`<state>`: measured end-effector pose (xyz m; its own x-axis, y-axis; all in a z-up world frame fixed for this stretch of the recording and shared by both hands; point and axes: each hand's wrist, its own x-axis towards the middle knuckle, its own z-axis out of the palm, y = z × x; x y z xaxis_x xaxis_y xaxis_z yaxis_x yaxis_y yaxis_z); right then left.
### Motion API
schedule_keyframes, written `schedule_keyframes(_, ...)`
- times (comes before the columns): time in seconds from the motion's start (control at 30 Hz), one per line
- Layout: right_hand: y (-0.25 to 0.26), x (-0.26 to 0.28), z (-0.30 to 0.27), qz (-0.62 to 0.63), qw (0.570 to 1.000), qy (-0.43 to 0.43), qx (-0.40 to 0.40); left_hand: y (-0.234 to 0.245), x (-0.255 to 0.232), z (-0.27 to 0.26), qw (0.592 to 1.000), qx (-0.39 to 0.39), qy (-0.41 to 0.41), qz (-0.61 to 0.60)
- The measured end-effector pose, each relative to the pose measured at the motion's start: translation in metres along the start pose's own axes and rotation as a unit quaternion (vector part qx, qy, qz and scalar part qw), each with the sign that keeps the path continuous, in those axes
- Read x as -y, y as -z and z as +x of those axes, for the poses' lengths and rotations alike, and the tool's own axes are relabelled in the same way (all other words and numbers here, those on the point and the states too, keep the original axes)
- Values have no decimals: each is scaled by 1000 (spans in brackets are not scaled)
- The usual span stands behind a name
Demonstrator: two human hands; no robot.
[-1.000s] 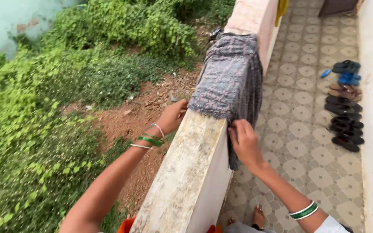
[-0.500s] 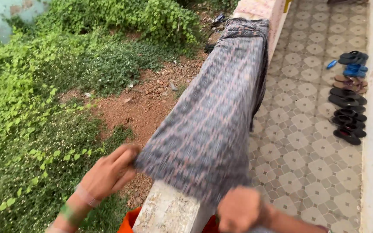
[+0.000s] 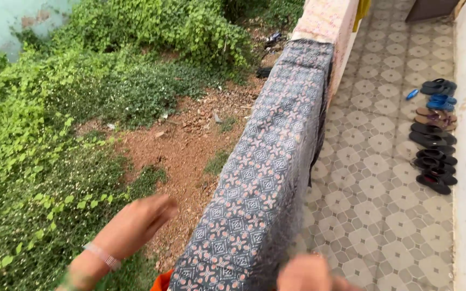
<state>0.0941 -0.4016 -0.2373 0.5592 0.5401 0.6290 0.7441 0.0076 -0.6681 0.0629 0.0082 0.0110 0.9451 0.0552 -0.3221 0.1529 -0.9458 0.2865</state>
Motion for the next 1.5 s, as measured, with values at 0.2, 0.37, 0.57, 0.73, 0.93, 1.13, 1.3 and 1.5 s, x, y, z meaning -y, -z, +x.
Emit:
schedule_keyframes(0.2, 46, 0, 202, 0, 983, -132, -127, -17, -31, 111, 961, -93, -197, -168)
schedule_keyframes(0.37, 27, -43, 180, -66, 988, -104, -94, -31, -35, 187, 957, -121, -164, -207)
schedule_keyframes(0.57, 64, -70, 180, 125, 977, -164, 57, 32, -33, 214, 960, 73, -137, -234)
schedule_keyframes(0.73, 122, -159, 268, 267, 928, -236, -109, 61, -42, 322, 979, -29, -133, -153)
schedule_keyframes(0.93, 146, -337, 344, 134, 950, -214, -185, 71, -92, 479, 917, -310, -217, -129)
schedule_keyframes(1.13, 149, -360, 373, 160, 901, -372, -158, 62, -101, 581, 923, -211, -162, -279)
schedule_keyframes(1.3, 167, -384, 367, 261, 898, -330, -126, 82, -97, 594, 935, -160, -214, -234)
schedule_keyframes(1.5, 204, -324, 404, 370, 864, -336, -58, 104, -88, 598, 892, -29, -295, -343)
